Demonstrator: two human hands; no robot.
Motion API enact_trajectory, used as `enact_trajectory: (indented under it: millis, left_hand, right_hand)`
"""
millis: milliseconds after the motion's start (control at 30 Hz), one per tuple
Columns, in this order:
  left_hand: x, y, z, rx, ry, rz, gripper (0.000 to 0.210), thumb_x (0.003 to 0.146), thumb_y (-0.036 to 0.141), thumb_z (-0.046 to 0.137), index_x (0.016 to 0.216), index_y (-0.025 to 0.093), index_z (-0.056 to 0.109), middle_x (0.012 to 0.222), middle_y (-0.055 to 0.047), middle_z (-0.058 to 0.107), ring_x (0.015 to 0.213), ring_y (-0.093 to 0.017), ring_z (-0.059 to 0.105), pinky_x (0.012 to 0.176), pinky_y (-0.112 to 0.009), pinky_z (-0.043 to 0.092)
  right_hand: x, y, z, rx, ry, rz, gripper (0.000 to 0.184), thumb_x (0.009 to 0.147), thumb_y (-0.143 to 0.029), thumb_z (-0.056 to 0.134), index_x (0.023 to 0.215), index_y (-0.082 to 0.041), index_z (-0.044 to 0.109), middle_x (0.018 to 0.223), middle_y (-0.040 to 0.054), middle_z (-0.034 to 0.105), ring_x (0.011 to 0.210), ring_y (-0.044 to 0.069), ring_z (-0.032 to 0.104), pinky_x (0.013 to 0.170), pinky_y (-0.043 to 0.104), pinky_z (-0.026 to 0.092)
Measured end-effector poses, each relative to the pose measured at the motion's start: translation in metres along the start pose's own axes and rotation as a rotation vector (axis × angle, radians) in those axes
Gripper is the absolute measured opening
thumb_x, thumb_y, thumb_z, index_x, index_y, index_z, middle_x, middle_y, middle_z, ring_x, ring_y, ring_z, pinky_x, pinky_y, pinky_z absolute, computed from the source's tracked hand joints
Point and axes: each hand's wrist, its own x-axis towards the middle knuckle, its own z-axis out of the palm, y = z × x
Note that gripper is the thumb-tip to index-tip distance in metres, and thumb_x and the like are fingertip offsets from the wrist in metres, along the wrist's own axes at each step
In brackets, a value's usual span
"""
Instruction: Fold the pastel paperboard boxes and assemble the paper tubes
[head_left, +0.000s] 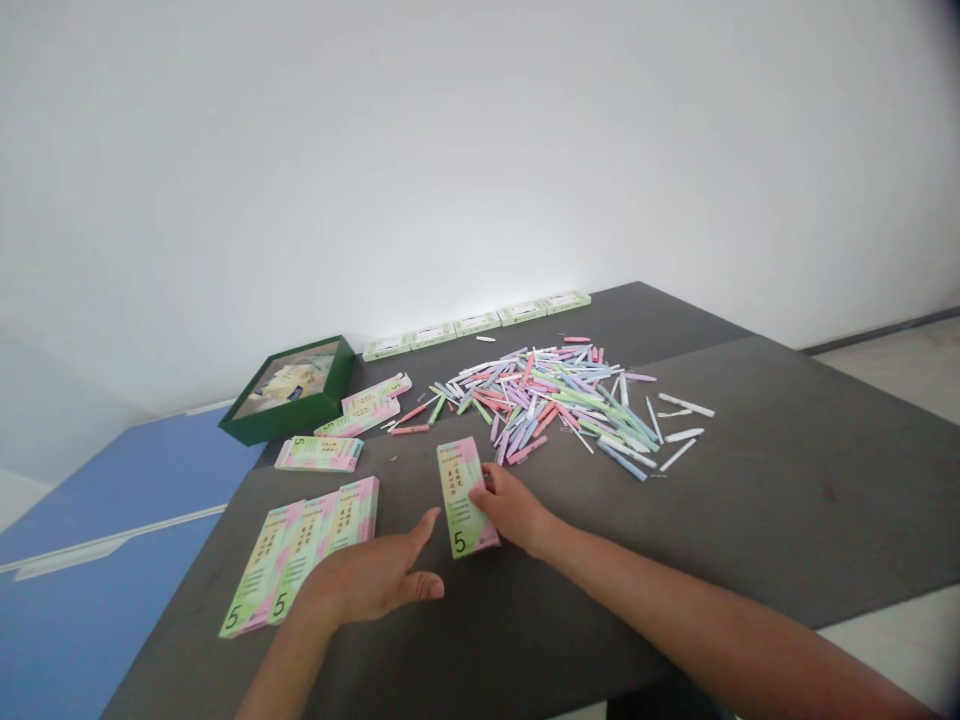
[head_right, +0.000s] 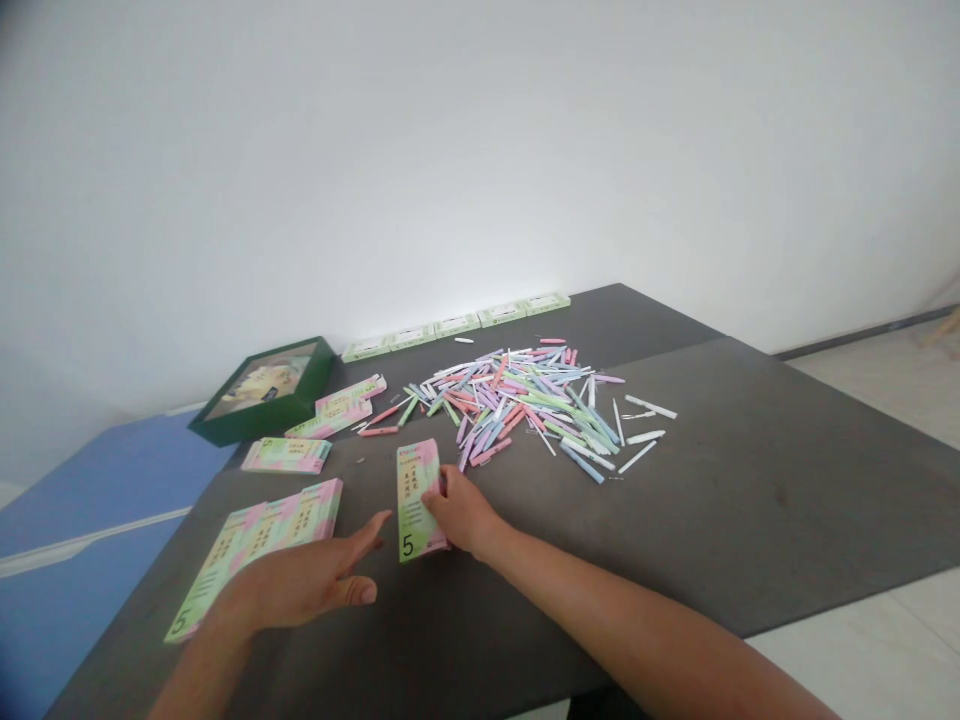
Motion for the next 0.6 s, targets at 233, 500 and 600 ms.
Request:
enact_trajectory:
  millis: [233,500,600]
  left_hand:
    - [-0.035,-0.021,0.015,0.006,0.072,-0.024,0.08,0.081,0.061,0.041,0.145,0.018,0.019,0.135,-0.011,0.049,0.12,-0.03,0.046,0.093,-0.035,0.039]
    - [-0.064,-0.017,0.019,0.008,0.036,-0.159,0.074,0.081,0.044,0.044,0.145,0.016,0.019,0.137,-0.011,0.045,0.123,-0.03,0.044,0.1,-0.041,0.033]
    - [-0.064,-0.013,0.021,-0.028,0.011,-0.176,0.072,0.081,0.043,0.044,0.145,0.018,0.021,0.135,-0.01,0.048,0.12,-0.03,0.047,0.098,-0.041,0.035]
  right_hand:
    - [0.019,-0.021,0.06,-0.392,-0.032,-0.066,0.058,0.071,-0.021,0.054,0.125,-0.006,0.037,0.108,0.0186,0.06,0.095,0.027,0.06,0.077,0.037,0.047]
    - [0.007,-0.021,0.085,-0.791,-0.065,-0.404,0.044,0.079,-0.036,0.05,0.118,-0.016,0.045,0.123,0.0163,0.048,0.112,0.029,0.047,0.092,0.048,0.038]
    - [-0.001,-0.01,0.087,-0.932,-0.129,-0.514,0.049,0.08,-0.044,0.048,0.119,-0.015,0.045,0.123,0.0169,0.048,0.116,0.031,0.042,0.098,0.056,0.029]
